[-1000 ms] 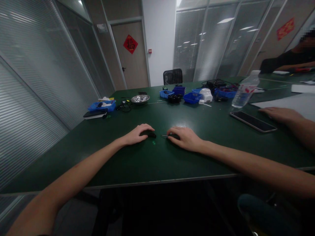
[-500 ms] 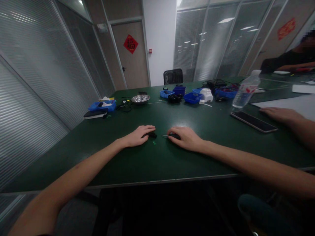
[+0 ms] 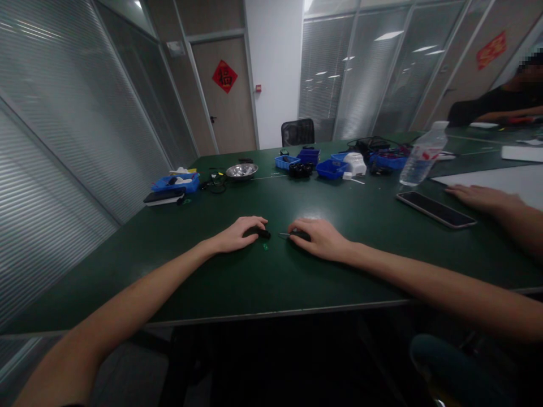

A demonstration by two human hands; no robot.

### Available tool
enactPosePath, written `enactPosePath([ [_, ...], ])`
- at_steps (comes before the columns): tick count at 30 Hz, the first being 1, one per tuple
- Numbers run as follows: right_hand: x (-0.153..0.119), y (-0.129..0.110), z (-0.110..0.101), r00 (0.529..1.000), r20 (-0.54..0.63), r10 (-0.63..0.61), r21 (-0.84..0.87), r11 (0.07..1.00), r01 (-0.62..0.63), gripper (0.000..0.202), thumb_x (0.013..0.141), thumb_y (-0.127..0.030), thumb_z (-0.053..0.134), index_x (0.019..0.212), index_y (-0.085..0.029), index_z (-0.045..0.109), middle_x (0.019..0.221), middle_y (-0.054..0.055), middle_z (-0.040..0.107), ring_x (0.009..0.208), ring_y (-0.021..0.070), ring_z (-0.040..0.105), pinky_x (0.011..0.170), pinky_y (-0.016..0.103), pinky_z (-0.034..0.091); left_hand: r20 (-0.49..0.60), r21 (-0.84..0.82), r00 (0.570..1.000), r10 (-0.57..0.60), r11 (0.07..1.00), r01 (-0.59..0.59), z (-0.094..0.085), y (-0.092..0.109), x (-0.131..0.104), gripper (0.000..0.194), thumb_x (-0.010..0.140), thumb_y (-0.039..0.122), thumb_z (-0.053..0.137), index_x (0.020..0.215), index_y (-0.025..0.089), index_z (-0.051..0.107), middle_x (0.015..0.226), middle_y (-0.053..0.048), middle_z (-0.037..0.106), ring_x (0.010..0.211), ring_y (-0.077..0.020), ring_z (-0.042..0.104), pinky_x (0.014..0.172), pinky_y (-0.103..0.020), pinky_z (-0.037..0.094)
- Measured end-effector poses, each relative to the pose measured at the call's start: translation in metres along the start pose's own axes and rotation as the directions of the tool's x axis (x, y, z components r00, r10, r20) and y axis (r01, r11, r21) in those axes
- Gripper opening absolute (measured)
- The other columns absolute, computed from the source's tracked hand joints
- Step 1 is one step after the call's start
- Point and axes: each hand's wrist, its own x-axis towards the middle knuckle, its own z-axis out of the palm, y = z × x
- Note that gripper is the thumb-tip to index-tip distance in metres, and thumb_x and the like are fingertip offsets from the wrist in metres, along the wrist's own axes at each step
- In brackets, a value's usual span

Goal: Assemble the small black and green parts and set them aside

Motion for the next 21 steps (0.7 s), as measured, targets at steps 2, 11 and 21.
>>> enactPosePath([
  [2, 0.0, -0.001, 0.0, 1.0, -0.001, 0.001, 0.0, 1.0, -0.001, 0.024, 0.108, -0.039, 0.058, 0.122, -0.024, 0.069, 0.112, 0.007, 0.076, 0.092, 0.0232, 0.07, 0.077, 0.035, 0.047, 0.007, -0.01, 1.0, 0.027, 1.0, -0.027, -0.001, 0.002, 0.001, 0.03, 0.105, 0.025, 0.06, 0.132, 0.022, 0.071, 0.156, -0.012, 0.061, 0.15, -0.03, 0.051, 0.128, -0.052, 0.034],
  [11, 0.0, 0.0, 0.0, 1.0, -0.001, -0.013, 0.01, 1.0, 0.013, 0.024, 0.108, -0.038, 0.058, 0.122, -0.023, 0.069, 0.113, 0.008, 0.076, 0.095, 0.0242, 0.071, 0.079, 0.036, 0.048, 0.097, -0.084, 0.987, 0.126, 0.989, -0.118, -0.007, 0.03, 0.0, 0.047, 0.103, 0.023, 0.065, 0.149, 0.027, 0.065, 0.15, -0.011, 0.065, 0.143, -0.03, 0.056, 0.124, -0.051, 0.039],
  [21, 0.0, 0.0, 0.0, 1.0, -0.005, -0.01, 0.001, 1.0, 0.01, 0.024, 0.108, -0.038, 0.057, 0.122, -0.023, 0.069, 0.113, 0.008, 0.076, 0.093, 0.0238, 0.07, 0.08, 0.035, 0.048, 0.082, -0.136, 0.979, 0.185, 0.976, -0.173, -0.012, 0.033, 0.002, 0.025, 0.105, 0.03, 0.07, 0.126, 0.022, 0.078, 0.123, -0.012, 0.073, 0.119, -0.0241, 0.068, 0.107, -0.04, 0.052],
])
